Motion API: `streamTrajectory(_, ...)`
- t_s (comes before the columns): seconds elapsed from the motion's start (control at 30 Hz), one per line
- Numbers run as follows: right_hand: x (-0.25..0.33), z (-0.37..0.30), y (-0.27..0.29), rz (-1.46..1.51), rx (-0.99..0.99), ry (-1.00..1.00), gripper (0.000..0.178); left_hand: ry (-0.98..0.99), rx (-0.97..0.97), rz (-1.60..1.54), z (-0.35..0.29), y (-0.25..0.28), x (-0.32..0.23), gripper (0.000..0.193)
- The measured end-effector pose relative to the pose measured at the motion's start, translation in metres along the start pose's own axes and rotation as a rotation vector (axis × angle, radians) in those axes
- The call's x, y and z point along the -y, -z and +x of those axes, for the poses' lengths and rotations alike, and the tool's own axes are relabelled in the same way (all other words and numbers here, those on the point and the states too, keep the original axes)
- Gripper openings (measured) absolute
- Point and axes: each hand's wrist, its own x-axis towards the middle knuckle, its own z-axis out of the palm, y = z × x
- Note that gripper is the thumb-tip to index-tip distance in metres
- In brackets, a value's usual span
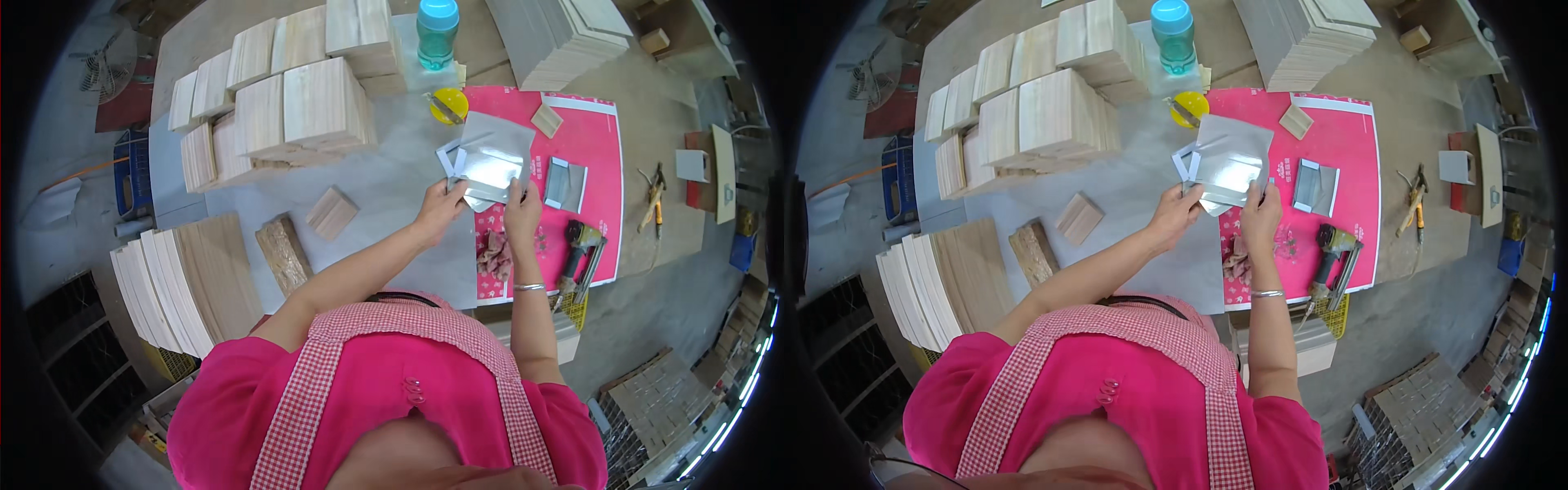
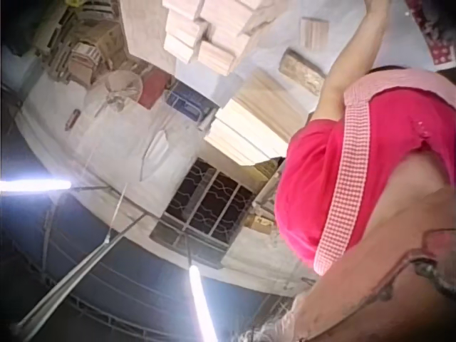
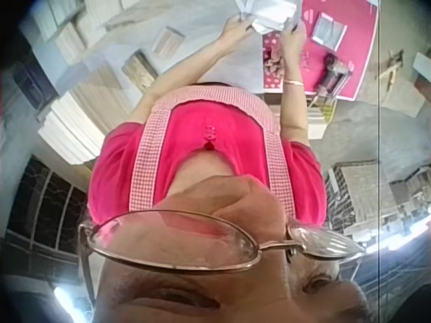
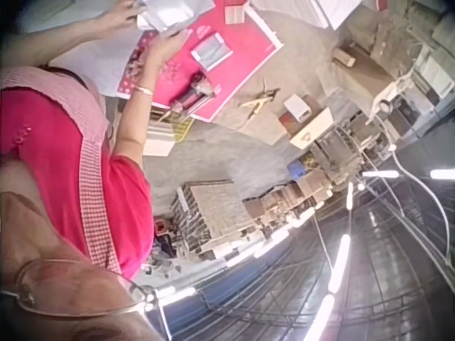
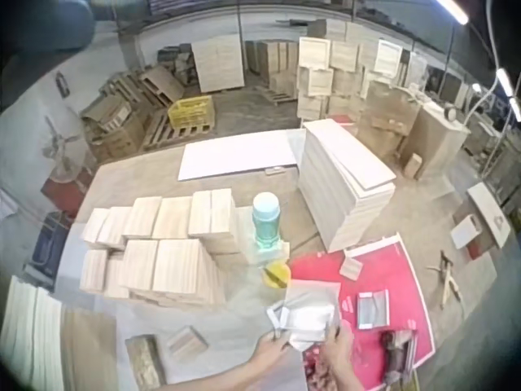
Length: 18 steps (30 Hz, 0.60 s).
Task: Assembling a wooden box by applying glue, using a nail gun, and hammering pieces together.
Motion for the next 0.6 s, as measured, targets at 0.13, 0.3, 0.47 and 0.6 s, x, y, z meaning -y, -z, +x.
streamTrajectory(0.13,-0.042,0.048,-0.007,0.053,-0.043,0.019,0.029,0.008,-0.022,0.186,0.022,0.007,-0.005,0.018)
streamTrajectory(0.3,-0.06,0.099,-0.015,0.046,-0.025,-0.061,0.029,0.137,-0.173,0.147,0.018,0.067,0.0,0.021)
streamTrajectory(0.47,-0.048,0.147,-0.033,-0.034,-0.071,0.084,0.026,0.136,-0.307,0.448,-0.003,0.152,0.021,0.025)
streamTrajectory(0.6,-0.045,0.165,-0.053,-0.157,0.037,0.113,0.025,0.236,-0.341,0.574,-0.016,0.161,0.013,0.027)
